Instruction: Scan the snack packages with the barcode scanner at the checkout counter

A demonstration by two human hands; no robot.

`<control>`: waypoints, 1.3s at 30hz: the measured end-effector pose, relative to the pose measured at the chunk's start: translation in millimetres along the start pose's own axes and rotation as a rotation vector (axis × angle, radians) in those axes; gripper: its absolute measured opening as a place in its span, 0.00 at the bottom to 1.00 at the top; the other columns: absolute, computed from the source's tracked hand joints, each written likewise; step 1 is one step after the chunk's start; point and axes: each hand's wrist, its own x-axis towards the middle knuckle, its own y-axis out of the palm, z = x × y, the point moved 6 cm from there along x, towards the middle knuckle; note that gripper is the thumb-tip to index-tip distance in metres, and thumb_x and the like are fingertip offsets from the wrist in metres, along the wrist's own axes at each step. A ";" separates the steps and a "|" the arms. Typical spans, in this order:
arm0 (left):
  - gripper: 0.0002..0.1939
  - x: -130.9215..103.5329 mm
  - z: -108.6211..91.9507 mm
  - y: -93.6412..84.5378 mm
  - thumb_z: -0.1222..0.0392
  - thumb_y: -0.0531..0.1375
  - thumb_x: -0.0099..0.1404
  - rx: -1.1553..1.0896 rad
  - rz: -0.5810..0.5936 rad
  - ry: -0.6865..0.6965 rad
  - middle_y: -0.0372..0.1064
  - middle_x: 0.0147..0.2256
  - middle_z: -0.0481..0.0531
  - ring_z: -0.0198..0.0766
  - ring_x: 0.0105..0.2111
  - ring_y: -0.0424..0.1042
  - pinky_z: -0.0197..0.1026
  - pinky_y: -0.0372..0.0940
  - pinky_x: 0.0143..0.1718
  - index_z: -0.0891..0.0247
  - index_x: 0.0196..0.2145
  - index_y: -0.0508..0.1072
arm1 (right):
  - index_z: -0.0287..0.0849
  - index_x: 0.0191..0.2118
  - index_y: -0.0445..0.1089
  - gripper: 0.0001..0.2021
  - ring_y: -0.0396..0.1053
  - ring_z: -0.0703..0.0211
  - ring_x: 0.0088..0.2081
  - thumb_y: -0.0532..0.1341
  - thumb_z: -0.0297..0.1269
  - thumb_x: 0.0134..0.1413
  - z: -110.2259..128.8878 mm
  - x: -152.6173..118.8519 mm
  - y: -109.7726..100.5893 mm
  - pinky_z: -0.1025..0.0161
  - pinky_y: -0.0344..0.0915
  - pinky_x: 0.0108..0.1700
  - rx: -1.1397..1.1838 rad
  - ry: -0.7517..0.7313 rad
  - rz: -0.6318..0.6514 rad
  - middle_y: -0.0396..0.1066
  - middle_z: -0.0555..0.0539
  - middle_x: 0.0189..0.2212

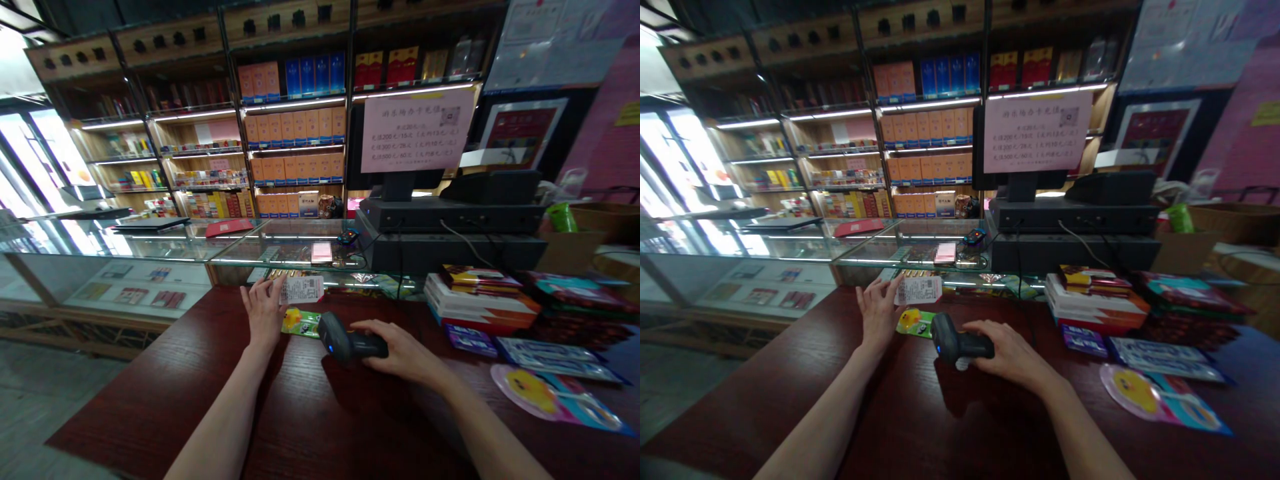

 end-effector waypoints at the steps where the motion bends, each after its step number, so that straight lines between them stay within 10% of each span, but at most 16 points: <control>1: 0.36 -0.1 0.6 0.2 0.65 0.66 0.58 0.002 -0.005 -0.002 0.66 0.50 0.59 0.55 0.59 0.61 0.69 0.42 0.67 0.53 0.63 0.65 | 0.54 0.57 0.70 0.26 0.71 0.49 0.50 0.66 0.37 0.49 1.1 -0.2 -3.5 0.55 0.62 0.55 0.022 0.000 -0.018 0.74 0.50 0.53; 39: 0.35 -0.7 7.5 3.0 0.67 0.66 0.57 -0.022 -0.031 -0.043 0.65 0.52 0.60 0.55 0.60 0.60 0.69 0.41 0.67 0.53 0.62 0.67 | 0.52 0.56 0.70 0.24 0.69 0.48 0.52 0.65 0.39 0.51 6.4 -6.2 -11.6 0.54 0.62 0.55 -0.027 0.033 0.094 0.73 0.49 0.53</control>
